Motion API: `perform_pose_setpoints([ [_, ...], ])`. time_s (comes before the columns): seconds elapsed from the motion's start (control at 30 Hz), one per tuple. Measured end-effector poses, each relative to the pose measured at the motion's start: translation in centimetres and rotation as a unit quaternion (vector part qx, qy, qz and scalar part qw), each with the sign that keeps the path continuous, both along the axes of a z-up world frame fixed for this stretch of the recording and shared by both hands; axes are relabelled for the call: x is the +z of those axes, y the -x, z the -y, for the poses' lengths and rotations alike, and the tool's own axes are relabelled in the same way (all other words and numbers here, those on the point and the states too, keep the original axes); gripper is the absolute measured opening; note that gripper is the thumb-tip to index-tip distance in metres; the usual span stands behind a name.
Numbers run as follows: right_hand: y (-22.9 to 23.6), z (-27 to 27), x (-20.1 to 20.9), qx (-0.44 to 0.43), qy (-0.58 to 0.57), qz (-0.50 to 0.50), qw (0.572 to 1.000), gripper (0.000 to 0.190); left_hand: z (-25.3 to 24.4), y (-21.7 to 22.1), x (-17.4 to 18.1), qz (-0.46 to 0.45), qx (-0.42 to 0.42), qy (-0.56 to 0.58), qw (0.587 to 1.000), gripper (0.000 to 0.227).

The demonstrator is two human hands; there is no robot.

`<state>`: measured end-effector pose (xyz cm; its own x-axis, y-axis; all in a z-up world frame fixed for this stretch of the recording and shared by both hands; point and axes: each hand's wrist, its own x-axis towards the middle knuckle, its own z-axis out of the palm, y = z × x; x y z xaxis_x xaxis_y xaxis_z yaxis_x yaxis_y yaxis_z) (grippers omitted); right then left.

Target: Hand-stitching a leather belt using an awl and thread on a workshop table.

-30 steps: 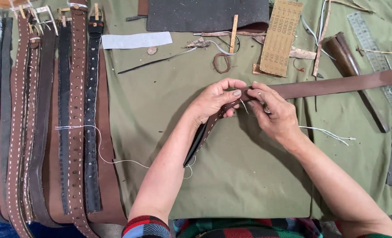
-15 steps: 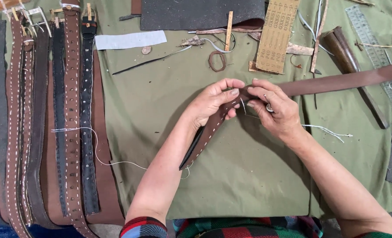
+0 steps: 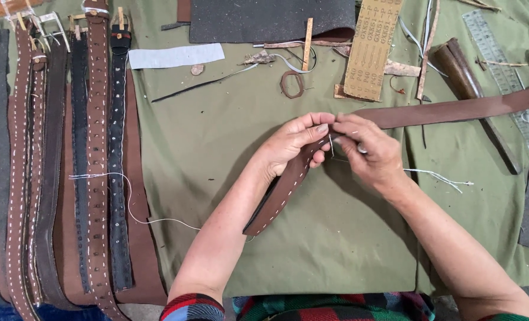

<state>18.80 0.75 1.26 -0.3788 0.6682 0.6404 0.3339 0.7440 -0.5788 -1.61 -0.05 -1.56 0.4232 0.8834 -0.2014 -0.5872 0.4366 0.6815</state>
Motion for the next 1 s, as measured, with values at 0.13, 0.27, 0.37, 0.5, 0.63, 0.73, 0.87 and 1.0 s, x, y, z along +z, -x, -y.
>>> perform_pose_setpoints([
  [0.13, -0.9, -0.2, -0.9, -0.044, 0.025, 0.007, 0.999, 0.010, 0.1, 0.0, 1.0, -0.099, 0.017, -0.031, 0.995, 0.043],
  [0.27, -1.5, -0.7, -1.5, -0.061, 0.024, 0.005, 0.998, 0.009, 0.4, 1.1, 2.8, -0.279, 0.025, -0.158, 0.947, 0.054],
  [0.37, -1.4, -0.7, -0.6, -0.066, 0.035, 0.001, 0.997, 0.009, 1.2, 1.4, 4.9, -0.421, 0.060, -0.258, 0.867, 0.072],
  [0.5, -1.5, -0.6, -0.6, -0.079, 0.089, -0.004, 0.993, 0.004, 1.5, 1.2, 5.9, -0.522, 0.015, -0.292, 0.801, 0.065],
  [0.63, -1.4, -0.6, -0.1, -0.082, 0.115, 0.002, 0.990, 0.004, 0.8, 1.5, 3.0, -0.465, -0.002, -0.273, 0.842, 0.033],
  [0.73, -1.2, -0.6, 0.3, -0.071, 0.141, -0.014, 0.987, 0.002, 1.4, 2.7, 4.4, -0.329, -0.050, -0.185, 0.925, 0.028],
  [0.87, -1.2, -0.1, 1.5, -0.065, 0.008, -0.017, 0.998, 0.010, 0.4, 3.8, 2.4, -0.310, -0.036, -0.175, 0.934, 0.027],
  [1.0, -1.2, 0.7, 1.0, -0.076, -0.032, 0.014, 0.996, 0.006, 0.1, 4.3, 1.4, -0.237, -0.001, -0.121, 0.964, 0.023],
])
